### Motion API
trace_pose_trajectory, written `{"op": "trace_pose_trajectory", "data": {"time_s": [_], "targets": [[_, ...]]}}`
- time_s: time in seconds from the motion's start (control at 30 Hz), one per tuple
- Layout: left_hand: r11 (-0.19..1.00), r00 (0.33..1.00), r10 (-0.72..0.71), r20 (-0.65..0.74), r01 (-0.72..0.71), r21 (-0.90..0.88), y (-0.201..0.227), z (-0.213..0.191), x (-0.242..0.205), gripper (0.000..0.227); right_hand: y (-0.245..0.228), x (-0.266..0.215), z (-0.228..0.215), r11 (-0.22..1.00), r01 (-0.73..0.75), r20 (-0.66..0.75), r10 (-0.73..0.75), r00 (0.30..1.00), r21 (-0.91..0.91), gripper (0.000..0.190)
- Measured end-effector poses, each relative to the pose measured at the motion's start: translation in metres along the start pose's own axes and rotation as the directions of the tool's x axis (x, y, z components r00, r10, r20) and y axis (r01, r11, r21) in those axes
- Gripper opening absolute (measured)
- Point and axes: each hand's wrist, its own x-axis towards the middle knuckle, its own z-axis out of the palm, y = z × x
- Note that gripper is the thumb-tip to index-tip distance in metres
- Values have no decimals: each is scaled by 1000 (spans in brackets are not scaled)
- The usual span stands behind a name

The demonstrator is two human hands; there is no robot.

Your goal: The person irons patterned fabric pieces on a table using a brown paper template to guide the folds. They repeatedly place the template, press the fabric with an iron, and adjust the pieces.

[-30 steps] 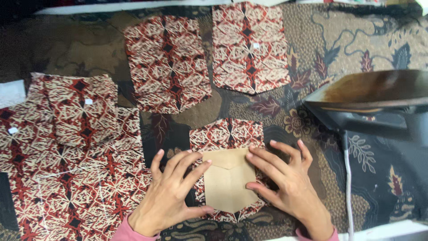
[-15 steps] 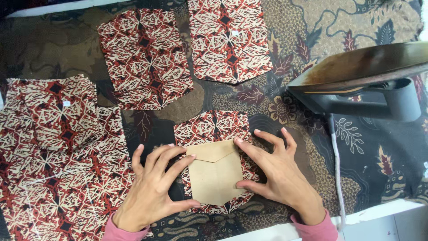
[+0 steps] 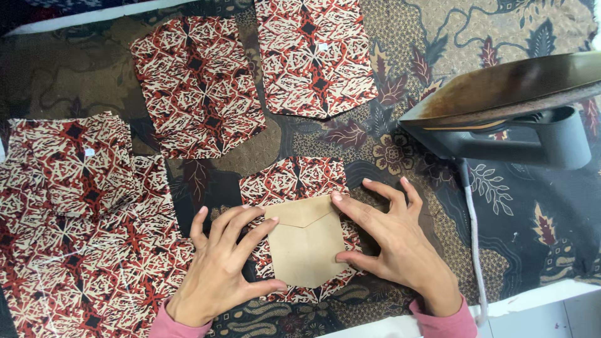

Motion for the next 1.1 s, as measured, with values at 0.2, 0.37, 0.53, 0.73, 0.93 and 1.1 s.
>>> {"op": "trace_pose_trajectory", "data": {"time_s": [0.2,0.37,0.53,0.73,0.93,1.1], "targets": [[1000,1000,-8,18,8,-24,-2,1,1,98,1,1,0,1000,12,-5,-12,1000,-5,87],[999,999,-14,33,15,-31,-3,0,1,98,1,0,1,998,36,-6,-36,999,-46,72],[999,998,-11,58,13,-48,-6,-1,0,98,2,3,2,995,60,-6,-61,998,-82,68],[999,997,-1,80,5,-54,-10,2,-3,99,3,2,5,995,51,0,-51,999,-86,69],[998,994,-8,110,14,-60,-13,5,-5,99,5,2,8,994,53,-1,-54,999,-94,69],[997,992,-13,125,22,-68,-14,7,-7,100,8,0,10,994,57,-6,-57,998,-91,68]]}}
